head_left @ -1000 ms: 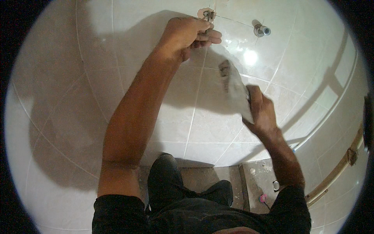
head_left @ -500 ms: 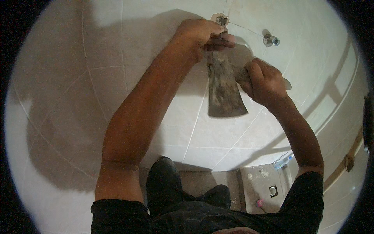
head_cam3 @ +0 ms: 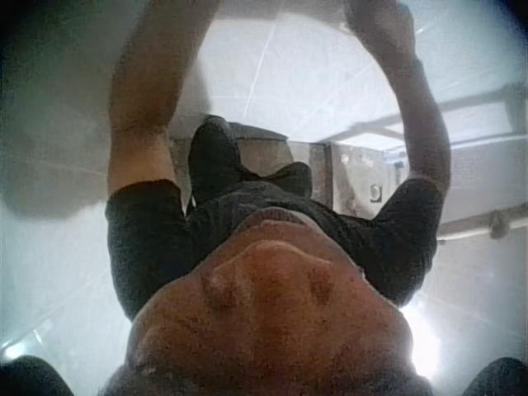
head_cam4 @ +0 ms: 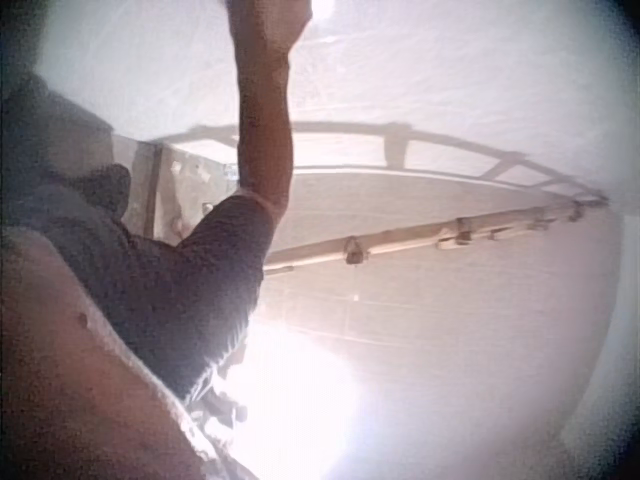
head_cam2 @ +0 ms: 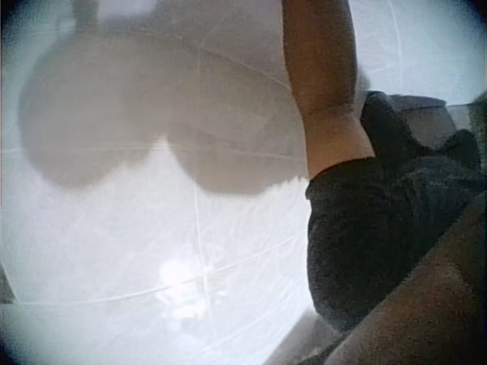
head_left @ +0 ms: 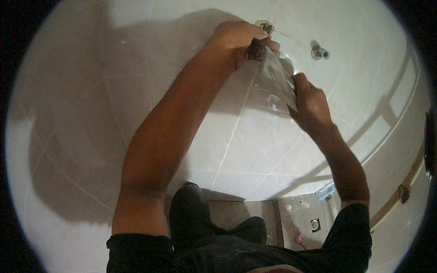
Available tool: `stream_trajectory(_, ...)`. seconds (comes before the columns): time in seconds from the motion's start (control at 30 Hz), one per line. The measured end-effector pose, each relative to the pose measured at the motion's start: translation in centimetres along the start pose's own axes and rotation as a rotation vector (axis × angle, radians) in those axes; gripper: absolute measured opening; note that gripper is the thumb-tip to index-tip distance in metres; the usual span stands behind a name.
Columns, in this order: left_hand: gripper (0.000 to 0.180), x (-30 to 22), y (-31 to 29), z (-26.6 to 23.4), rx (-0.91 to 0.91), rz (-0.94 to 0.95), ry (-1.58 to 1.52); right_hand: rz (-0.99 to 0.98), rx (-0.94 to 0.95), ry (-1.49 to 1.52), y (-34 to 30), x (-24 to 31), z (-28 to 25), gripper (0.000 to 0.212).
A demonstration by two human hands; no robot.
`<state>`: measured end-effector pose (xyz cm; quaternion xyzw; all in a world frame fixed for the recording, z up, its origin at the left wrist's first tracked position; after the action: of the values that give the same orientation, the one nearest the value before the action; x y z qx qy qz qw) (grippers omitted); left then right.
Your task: The person uses a hammer and a nail to manually drill a hole into a white wall tile. They repeatedly strike the nail against the tile surface to create a small opening.
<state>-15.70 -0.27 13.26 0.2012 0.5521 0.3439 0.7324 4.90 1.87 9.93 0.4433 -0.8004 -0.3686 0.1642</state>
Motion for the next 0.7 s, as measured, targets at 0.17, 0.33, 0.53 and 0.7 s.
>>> stream_trajectory(0.17, 0.029, -1.3, -1.7, -0.9, -0.072, 0.058, 0.264, 0.046, 0.048, 0.102, -2.0, 1.0, -0.7, 0.033)
stream_trajectory(0.33, 0.025, -2.9, -5.1, 0.6, -0.099, 0.247, 0.428, 0.376, 0.167, 0.365, -3.1, -0.6, -1.0, 0.045)
stream_trajectory(0.53, 0.034, -3.7, -5.5, -0.2, -0.050, 0.403, -0.178, 0.531, 0.132, 0.637, -2.2, 1.7, -6.9, 0.052)
stream_trajectory(0.7, 0.025, -4.8, -5.8, 1.2, -0.104, 0.360, -0.268, 0.563, 0.050, 0.847, -5.3, 2.1, -10.2, 0.053)
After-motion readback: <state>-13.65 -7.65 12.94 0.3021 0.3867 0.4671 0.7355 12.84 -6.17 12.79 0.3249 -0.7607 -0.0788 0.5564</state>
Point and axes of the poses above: each hand's wrist, its own y-axis towards the middle knuckle, its own z-axis out of the palm, x = y × z, the point moved 5 cm from there along y, towards the middle knuckle, and after that the axes turned 13 degrees about z, right-handed, at the moved point
